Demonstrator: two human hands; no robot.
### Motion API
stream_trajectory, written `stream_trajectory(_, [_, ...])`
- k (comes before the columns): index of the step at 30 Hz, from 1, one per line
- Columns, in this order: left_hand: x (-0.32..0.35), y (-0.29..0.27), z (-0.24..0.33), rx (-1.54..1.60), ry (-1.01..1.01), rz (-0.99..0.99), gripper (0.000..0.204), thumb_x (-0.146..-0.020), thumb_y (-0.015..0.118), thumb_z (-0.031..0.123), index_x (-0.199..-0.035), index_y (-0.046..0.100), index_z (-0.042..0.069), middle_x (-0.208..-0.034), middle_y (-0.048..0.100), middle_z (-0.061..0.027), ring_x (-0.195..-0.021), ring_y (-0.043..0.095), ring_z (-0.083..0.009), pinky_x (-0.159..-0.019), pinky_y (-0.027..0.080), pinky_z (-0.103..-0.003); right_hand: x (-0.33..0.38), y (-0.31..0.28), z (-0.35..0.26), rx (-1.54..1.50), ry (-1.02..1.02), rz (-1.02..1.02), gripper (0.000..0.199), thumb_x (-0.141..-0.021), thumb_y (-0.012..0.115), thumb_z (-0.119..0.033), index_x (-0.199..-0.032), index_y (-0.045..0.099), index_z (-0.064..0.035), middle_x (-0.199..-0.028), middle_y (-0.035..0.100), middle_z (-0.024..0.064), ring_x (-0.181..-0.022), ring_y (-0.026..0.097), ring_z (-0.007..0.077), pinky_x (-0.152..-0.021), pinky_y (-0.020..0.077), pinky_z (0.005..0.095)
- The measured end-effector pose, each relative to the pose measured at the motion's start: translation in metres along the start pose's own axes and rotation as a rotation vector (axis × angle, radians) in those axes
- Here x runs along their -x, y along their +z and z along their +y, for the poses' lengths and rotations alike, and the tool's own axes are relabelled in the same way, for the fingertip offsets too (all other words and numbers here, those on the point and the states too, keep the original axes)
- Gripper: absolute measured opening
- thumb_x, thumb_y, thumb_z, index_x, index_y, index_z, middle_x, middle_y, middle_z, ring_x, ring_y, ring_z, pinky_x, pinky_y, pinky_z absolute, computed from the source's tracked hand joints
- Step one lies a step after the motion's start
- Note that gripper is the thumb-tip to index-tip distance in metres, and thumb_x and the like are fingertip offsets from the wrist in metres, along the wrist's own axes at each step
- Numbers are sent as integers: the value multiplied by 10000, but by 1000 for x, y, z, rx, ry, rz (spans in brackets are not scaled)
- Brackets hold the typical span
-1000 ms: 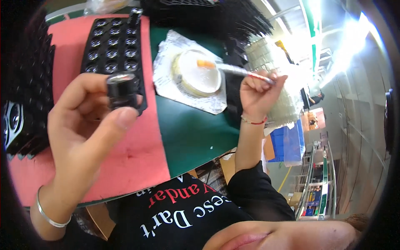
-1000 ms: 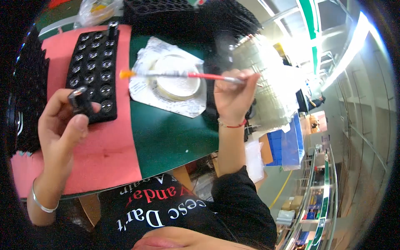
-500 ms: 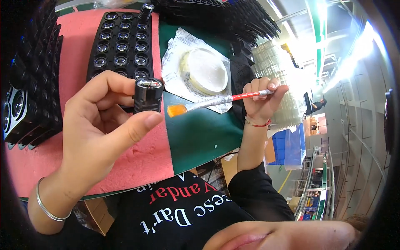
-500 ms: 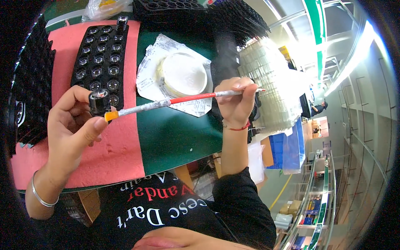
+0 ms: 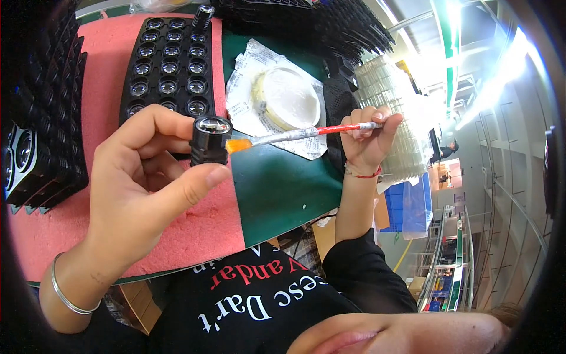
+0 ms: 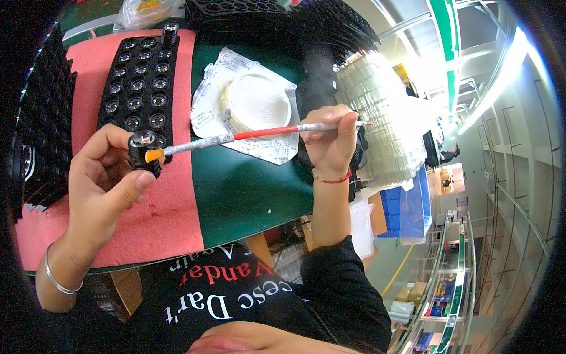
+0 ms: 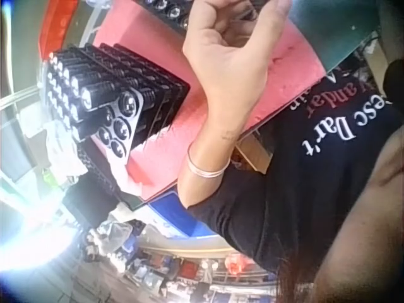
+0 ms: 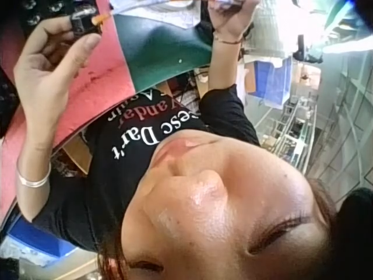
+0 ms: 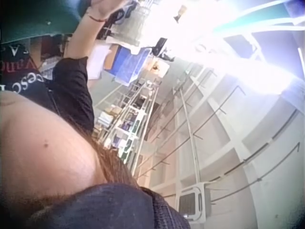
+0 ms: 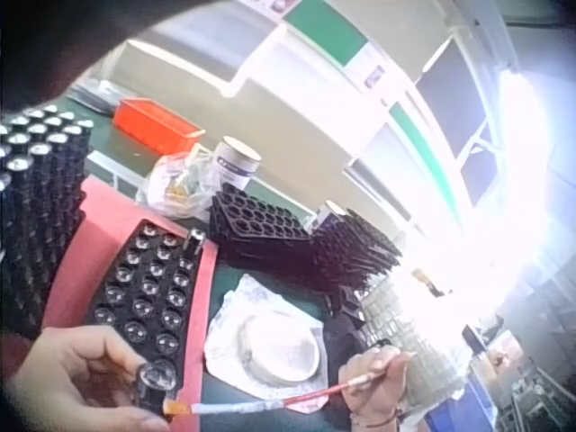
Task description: Applying a yellow substance to the rim of small black cylindrical components using a paintbrush.
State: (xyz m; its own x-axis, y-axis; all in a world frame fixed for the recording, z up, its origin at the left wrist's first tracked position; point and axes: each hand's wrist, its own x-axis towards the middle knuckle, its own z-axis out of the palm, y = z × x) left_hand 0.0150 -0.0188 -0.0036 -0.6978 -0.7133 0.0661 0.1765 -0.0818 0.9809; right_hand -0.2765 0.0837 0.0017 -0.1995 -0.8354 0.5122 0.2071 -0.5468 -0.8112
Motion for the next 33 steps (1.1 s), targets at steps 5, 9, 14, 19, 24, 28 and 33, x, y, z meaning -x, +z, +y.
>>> stream_trajectory(5, [1, -1, -1, -15, -4, -10, 284, -692, 666, 149, -866, 469, 41, -813, 567, -33, -611, 463, -14, -492, 365, -130, -1, 6, 2, 61, -3, 6, 359, -845, 419, -388, -760, 560, -69, -527, 445, 10, -468, 352, 82, -452, 297, 211])
stream_trajectory(9, [1, -2, -1, -33, 6, -16, 287, -696, 662, 154, -873, 469, 37, -831, 567, -41, -621, 473, -20, -492, 385, -133, -1, 7, 1, 80, -7, 19, 365, -849, 413, -390, -753, 559, -70, -512, 431, 5, -463, 345, 78, -440, 283, 205])
stream_trajectory(14, [1, -1, 1, -6, -2, -33, 281, -703, 649, 149, -880, 465, 33, -843, 568, -53, -631, 486, -29, -487, 412, -137, -1, 7, 0, 90, -13, 46, 367, -859, 401, -379, -752, 559, -65, -509, 432, 8, -462, 348, 79, -438, 286, 204])
stream_trajectory(19, [0, -1, 0, 2, 2, -48, 286, -707, 644, 154, -887, 460, 29, -850, 568, -65, -633, 492, -34, -482, 418, -140, -2, 5, 0, 63, -8, 59, 372, -866, 391, -370, -756, 558, -56, -516, 440, 13, -465, 356, 84, -444, 296, 206])
stream_trajectory(24, [-2, 2, -2, 63, 32, -80, 290, -736, 614, 165, -929, 456, 16, -867, 572, -84, -578, 494, -36, -462, 406, -137, -3, 2, 0, 60, -4, 57, 374, -871, 383, -360, -758, 556, -49, -520, 444, 19, -466, 361, 90, -450, 305, 209])
stream_trajectory(28, [0, 10, 3, 55, 27, -106, 286, -756, 587, 170, -955, 455, 13, -888, 574, -97, -538, 498, -40, -448, 393, -133, 0, 0, -7, 51, -15, 58, 375, -872, 381, -359, -756, 555, -47, -519, 446, 22, -466, 364, 91, -449, 306, 212])
stream_trajectory(33, [3, 2, -2, 77, 4, -99, 298, -788, 530, 162, -1026, 441, 5, -944, 569, -120, -521, 504, -47, -437, 383, -131, -2, 2, 2, 47, -3, 92, 352, -866, 407, -344, -734, 535, -44, -542, 484, 53, -474, 460, 137, -433, 365, 238])
